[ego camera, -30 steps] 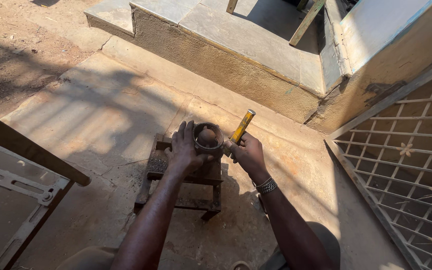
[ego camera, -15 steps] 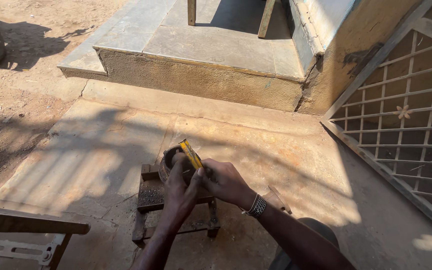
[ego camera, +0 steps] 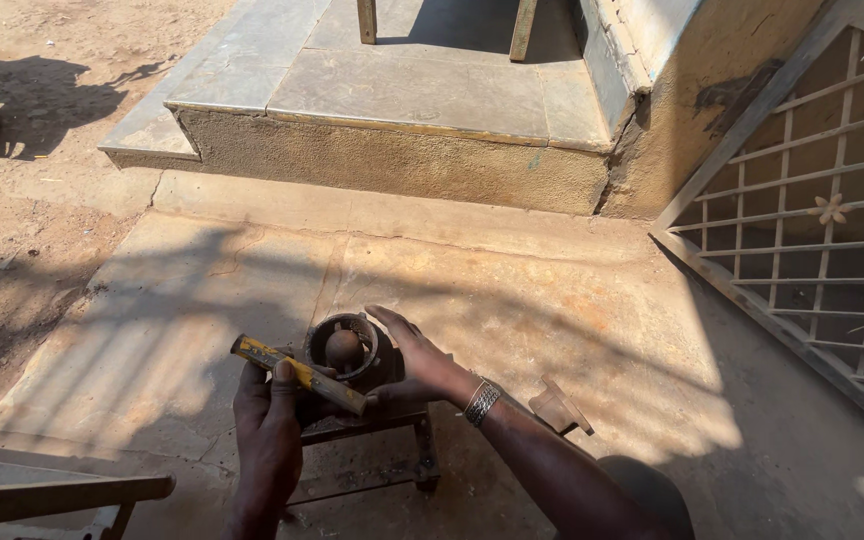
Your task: The person crouches on an outdoor concrete step and uses a flat file to shape a round clay-like ball seated in a metal cup mounted on a small stand. They rotate the ball and the cup between filing passes, working the file around the ball's surface and repositioning the assembly repeatedly.
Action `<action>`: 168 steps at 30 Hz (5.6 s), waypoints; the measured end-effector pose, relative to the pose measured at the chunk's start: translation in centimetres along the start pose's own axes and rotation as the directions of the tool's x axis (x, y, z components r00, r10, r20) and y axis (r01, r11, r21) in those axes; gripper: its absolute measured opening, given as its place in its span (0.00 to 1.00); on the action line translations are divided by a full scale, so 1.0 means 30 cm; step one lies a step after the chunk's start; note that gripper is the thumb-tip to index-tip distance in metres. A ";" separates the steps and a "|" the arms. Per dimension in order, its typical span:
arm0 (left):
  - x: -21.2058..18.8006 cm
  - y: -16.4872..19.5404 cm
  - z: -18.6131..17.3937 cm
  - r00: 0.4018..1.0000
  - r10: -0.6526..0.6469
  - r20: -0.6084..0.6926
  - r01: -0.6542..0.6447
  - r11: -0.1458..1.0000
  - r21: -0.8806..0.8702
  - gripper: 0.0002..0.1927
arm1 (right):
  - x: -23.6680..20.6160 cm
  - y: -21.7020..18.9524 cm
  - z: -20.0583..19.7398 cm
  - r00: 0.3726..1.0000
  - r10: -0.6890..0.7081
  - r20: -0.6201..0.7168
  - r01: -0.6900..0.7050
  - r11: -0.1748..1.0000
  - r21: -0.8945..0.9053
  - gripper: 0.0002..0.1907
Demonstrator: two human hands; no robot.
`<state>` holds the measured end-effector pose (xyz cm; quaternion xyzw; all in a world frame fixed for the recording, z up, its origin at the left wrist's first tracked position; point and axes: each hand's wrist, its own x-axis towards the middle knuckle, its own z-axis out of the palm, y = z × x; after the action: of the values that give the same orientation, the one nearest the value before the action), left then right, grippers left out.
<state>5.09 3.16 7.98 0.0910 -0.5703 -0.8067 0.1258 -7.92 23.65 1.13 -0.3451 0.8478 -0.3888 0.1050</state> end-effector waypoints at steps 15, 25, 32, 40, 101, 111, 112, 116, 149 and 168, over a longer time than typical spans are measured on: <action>0.044 0.010 -0.065 0.996 -0.031 -0.080 0.037 0.996 0.084 0.13 | 0.024 -0.001 0.072 0.997 -0.006 -0.081 0.015 0.993 0.116 0.60; 0.022 0.029 -0.077 0.994 -0.008 -0.105 0.017 0.996 0.087 0.12 | -0.019 -0.091 0.095 0.942 -0.086 -0.326 0.109 0.993 0.052 0.56; 0.000 0.050 -0.079 0.990 0.006 -0.143 0.020 0.984 0.180 0.15 | -0.033 -0.132 0.139 0.908 0.021 -0.419 -0.014 1.000 0.022 0.58; 0.000 0.046 -0.078 0.989 0.042 -0.141 -0.020 0.988 0.156 0.15 | -0.046 -0.099 0.090 0.953 -0.109 -0.281 0.147 0.982 0.116 0.59; 0.002 -0.047 0.119 0.726 0.666 0.171 -0.662 0.609 0.436 0.11 | -0.095 -0.176 0.112 0.918 0.084 -0.388 -0.115 0.992 -0.057 0.55; 0.003 -0.024 0.124 0.769 0.607 0.197 -0.596 0.572 0.564 0.11 | -0.096 -0.180 0.110 0.914 0.076 -0.399 -0.102 0.994 -0.042 0.54; 0.005 -0.020 0.124 0.801 0.569 0.184 -0.561 0.608 0.562 0.12 | -0.097 -0.179 0.111 0.913 0.080 -0.399 -0.106 0.993 -0.044 0.54; 0.000 -0.012 0.128 0.715 0.667 0.210 -0.668 0.564 0.486 0.10 | -0.094 -0.177 0.116 0.911 0.110 -0.398 -0.140 0.989 -0.047 0.54; 0.016 -0.006 0.092 0.727 0.653 0.215 -0.641 0.530 0.556 0.09 | -0.076 -0.184 0.117 0.903 0.114 -0.414 -0.163 0.983 -0.085 0.56; 0.004 0.021 0.070 0.658 0.743 0.123 -0.692 0.532 0.488 0.07 | -0.070 -0.224 0.116 0.900 0.096 -0.424 -0.145 0.986 -0.083 0.53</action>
<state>4.42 4.80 9.29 -0.0821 -0.7359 -0.5028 0.4461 -1.42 19.93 3.51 -0.2059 0.8908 -0.3981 -0.0748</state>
